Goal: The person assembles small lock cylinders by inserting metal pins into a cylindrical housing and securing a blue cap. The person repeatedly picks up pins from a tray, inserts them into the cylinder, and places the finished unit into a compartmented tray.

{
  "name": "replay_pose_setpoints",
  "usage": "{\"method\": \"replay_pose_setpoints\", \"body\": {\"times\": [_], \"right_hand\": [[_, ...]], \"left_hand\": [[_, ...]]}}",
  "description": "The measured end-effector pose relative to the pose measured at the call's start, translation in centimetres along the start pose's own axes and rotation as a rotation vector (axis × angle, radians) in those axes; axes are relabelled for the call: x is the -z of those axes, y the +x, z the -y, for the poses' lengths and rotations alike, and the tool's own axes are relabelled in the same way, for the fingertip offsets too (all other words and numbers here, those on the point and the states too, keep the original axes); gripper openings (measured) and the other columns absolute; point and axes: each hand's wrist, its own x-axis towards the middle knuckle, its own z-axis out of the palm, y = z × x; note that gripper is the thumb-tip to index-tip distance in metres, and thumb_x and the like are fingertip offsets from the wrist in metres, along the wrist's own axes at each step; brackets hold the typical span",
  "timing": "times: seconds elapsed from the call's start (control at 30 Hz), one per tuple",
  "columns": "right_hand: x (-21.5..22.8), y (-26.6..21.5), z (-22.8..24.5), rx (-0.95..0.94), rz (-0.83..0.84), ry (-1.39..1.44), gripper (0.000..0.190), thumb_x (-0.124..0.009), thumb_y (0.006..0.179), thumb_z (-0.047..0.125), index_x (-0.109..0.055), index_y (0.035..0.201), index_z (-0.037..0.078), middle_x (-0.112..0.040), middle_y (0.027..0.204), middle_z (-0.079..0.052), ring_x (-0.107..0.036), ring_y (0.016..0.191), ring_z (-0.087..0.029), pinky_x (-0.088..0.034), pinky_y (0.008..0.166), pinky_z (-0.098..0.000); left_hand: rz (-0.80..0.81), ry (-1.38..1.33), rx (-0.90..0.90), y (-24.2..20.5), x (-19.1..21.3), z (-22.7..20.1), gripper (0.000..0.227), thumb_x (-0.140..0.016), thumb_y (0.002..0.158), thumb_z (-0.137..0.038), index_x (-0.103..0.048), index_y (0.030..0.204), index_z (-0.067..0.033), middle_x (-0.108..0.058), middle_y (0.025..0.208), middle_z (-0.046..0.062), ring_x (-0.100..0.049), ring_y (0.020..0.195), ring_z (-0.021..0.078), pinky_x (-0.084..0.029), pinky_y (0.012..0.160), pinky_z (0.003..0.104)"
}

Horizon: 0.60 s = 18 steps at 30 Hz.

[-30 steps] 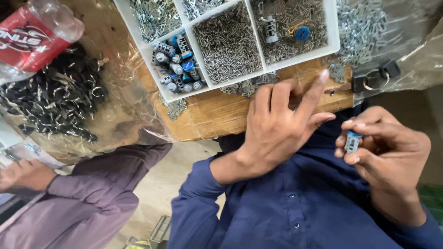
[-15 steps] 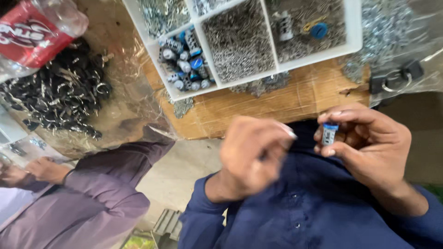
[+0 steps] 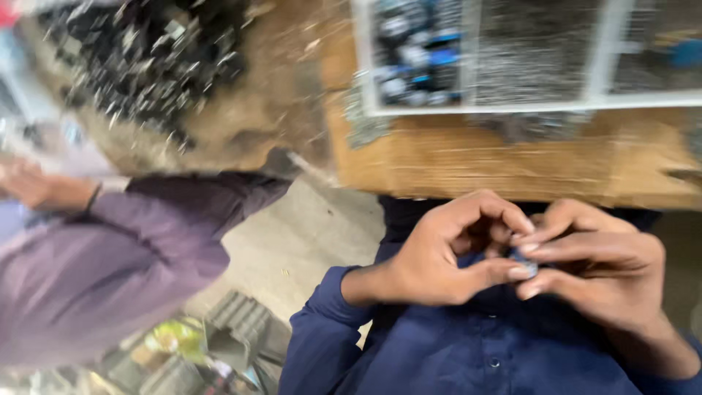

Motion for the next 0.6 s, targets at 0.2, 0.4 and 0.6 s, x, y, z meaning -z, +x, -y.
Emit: {"method": "replay_pose_setpoints", "body": {"times": [0.2,0.4,0.6], "right_hand": [[-2.7,1.8,0.3,-0.105,-0.104,0.307,0.034,-0.079,0.082,-0.012,-0.070,0.115,-0.006,-0.066,0.116,-0.023,-0.074,0.094,-0.025,-0.069,0.080,-0.0359],[-2.6,1.1,1.5,-0.111,-0.111,0.167,0.033,-0.080,0.080,-0.011,-0.071,0.112,-0.007,-0.066,0.112,-0.023,-0.075,0.091,-0.026,-0.070,0.073,-0.0369],[-1.3,0.3,0.3,-0.106,-0.158,0.099,0.032,-0.085,0.083,-0.003,-0.073,0.113,-0.004,-0.065,0.114,-0.021,-0.067,0.098,-0.021,-0.061,0.086,-0.0268]], "left_hand": [[-0.328,0.793,-0.030,-0.1,3.5,0.7,0.049,-0.078,0.096,-0.023,-0.061,0.137,-0.0026,-0.060,0.107,0.012,-0.058,0.094,0.0291,-0.050,0.085,0.040],[-0.274,0.579,-0.022,0.6,5.0,-0.5,0.045,-0.070,0.111,-0.022,-0.056,0.149,-0.0031,-0.064,0.108,0.007,-0.060,0.095,0.0241,-0.053,0.087,0.035],[0.157,-0.325,0.054,0.0,5.0,0.0,0.027,-0.066,0.108,-0.021,-0.064,0.131,-0.0059,-0.069,0.100,0.007,-0.066,0.083,0.0153,-0.056,0.076,0.027]]}}
